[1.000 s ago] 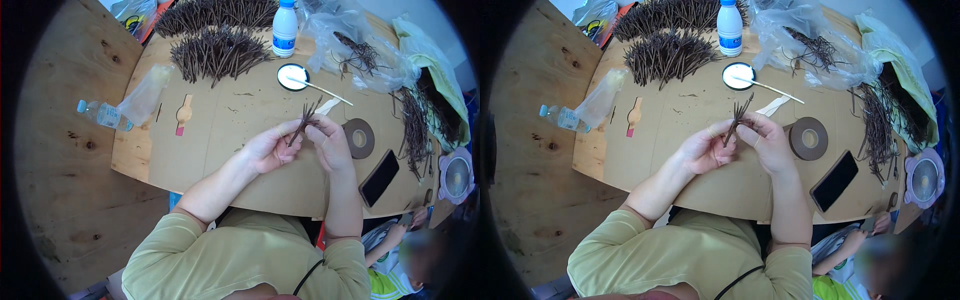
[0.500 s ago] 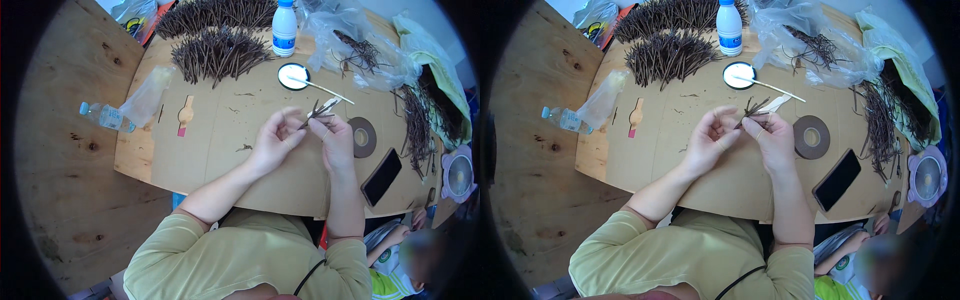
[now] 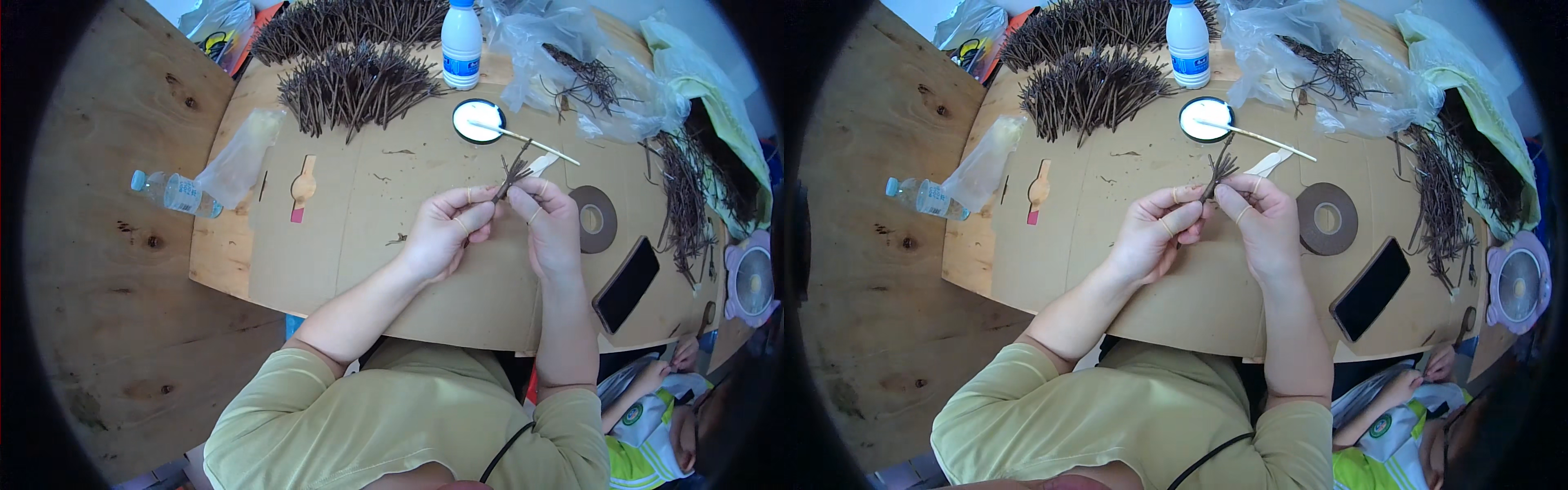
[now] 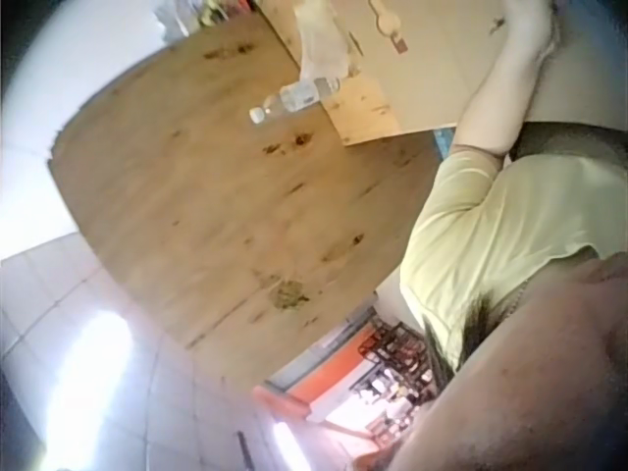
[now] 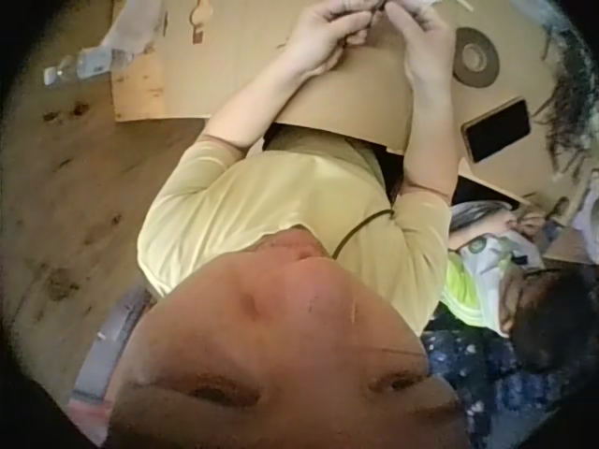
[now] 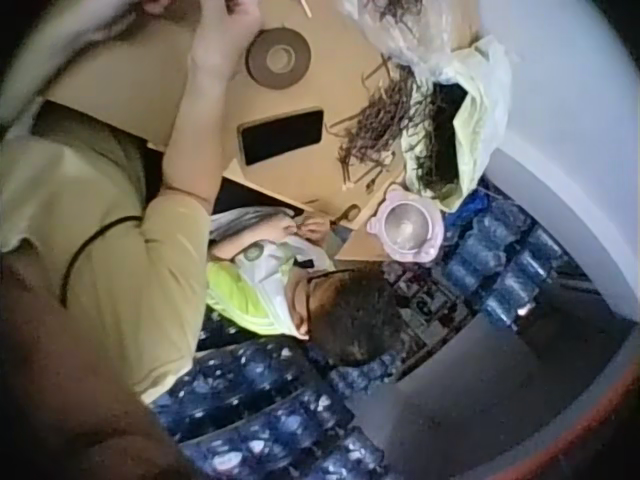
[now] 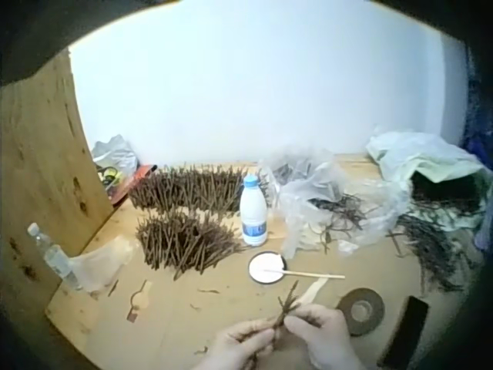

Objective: The person assembles artificial branches by hand, selecting small brown sprigs and wrapping their bases with brown tape to join them into larger clusters.

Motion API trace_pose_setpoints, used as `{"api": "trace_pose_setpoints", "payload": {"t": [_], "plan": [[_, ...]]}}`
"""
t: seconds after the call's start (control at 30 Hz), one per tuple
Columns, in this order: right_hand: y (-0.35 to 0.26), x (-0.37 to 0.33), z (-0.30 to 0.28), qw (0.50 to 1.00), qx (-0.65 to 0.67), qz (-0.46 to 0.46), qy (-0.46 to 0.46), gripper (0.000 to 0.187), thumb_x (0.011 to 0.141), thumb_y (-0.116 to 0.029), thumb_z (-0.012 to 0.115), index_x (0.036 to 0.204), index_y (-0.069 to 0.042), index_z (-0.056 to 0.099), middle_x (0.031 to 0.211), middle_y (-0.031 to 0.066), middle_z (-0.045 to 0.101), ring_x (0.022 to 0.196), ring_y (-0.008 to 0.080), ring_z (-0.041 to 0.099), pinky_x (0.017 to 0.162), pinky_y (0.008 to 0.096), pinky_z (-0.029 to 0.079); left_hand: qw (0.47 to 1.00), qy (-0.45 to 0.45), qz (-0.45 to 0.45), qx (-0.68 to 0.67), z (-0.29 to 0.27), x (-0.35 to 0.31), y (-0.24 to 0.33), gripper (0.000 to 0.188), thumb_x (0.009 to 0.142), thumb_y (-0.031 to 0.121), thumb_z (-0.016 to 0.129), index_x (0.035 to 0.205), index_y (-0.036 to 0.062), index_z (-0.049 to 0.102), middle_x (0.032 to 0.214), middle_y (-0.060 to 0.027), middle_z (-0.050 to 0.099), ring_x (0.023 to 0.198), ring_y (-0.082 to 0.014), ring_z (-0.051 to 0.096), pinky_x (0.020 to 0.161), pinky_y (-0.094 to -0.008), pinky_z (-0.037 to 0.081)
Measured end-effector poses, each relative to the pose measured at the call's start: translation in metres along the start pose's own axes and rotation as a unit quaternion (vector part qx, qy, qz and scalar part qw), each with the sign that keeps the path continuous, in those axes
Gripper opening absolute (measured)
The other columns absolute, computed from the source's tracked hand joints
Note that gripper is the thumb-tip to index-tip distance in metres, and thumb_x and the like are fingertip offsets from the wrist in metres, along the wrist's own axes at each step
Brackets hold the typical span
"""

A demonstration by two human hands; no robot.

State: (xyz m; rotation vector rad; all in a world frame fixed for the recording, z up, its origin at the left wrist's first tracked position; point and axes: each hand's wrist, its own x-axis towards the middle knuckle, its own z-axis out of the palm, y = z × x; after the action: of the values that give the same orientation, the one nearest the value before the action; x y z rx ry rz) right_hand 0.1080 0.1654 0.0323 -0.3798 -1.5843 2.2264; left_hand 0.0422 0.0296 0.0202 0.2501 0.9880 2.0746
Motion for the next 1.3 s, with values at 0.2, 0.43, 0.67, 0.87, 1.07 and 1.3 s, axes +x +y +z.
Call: {"api": "trace_pose_setpoints", "payload": {"t": [0.2,0.43,0.67,0.87,1.07,1.3], "plan": [[0.002,-0.001,0.003,1.0,0.01,-0.008,0.003,0.013,0.08,-0.004,0.058,0.092,0.002,0.059,0.083,0.0036,0.06,0.074,0.0074,0.054,0.07,0.0207,0.043,0.999,-0.037,-0.018,-0.024,-0.002,0.0,0.001,0.02,0.085,0.004,0.052,0.105,0.0024,0.055,0.085,-0.0071,0.06,0.065,-0.0076,0.052,0.054,-0.0167,0.042],[0.004,-0.001,0.002,1.0,0.027,0.005,-0.009,0.015,0.081,-0.003,0.057,0.095,0.003,0.057,0.082,0.0048,0.06,0.072,0.0086,0.056,0.069,0.0204,0.043,0.989,0.029,0.102,0.103,0.009,-0.002,-0.008,0.018,0.086,0.003,0.05,0.103,0.003,0.053,0.083,-0.0081,0.06,0.061,-0.0074,0.05,0.052,-0.0171,0.04],[-0.004,-0.001,0.004,1.0,-0.005,0.005,-0.014,0.015,0.08,-0.004,0.058,0.095,0.002,0.058,0.084,0.0039,0.061,0.076,0.0075,0.054,0.072,0.0214,0.042,0.995,-0.043,0.01,-0.094,0.0,0.001,-0.005,0.017,0.086,0.005,0.05,0.103,0.0033,0.053,0.081,-0.01,0.059,0.058,-0.0072,0.047,0.048,-0.0168,0.038],[-0.001,-0.001,0.0,0.999,-0.01,0.025,-0.033,0.013,0.079,-0.005,0.06,0.091,0.001,0.059,0.083,0.0026,0.06,0.076,0.0066,0.054,0.071,0.0206,0.043,0.967,-0.127,-0.098,-0.195,-0.012,0.003,0.0,0.018,0.086,0.006,0.05,0.104,0.0027,0.051,0.086,-0.0108,0.058,0.059,-0.0094,0.049,0.046,-0.0167,0.039],[-0.001,-0.004,0.005,0.989,-0.144,0.033,-0.028,0.011,0.077,-0.006,0.062,0.085,0.001,0.06,0.075,0.0008,0.059,0.065,0.0063,0.052,0.061,0.0194,0.042,0.975,0.039,0.138,0.168,0.007,0.004,0.005,0.027,0.08,0.002,0.058,0.106,0.0025,0.048,0.088,-0.0062,0.056,0.067,-0.01,0.055,0.066,-0.0199,0.047],[-0.01,-0.005,0.004,0.95,-0.283,0.063,-0.119,0.011,0.075,-0.009,0.064,0.081,0.001,0.062,0.072,0.0003,0.053,0.065,0.006,0.05,0.06,0.0216,0.041,0.979,0.039,0.074,0.186,-0.013,0.007,0.014,0.023,0.074,-0.002,0.064,0.095,0.0019,0.055,0.079,0.0008,0.057,0.07,-0.006,0.055,0.068,-0.0187,0.045]]}}
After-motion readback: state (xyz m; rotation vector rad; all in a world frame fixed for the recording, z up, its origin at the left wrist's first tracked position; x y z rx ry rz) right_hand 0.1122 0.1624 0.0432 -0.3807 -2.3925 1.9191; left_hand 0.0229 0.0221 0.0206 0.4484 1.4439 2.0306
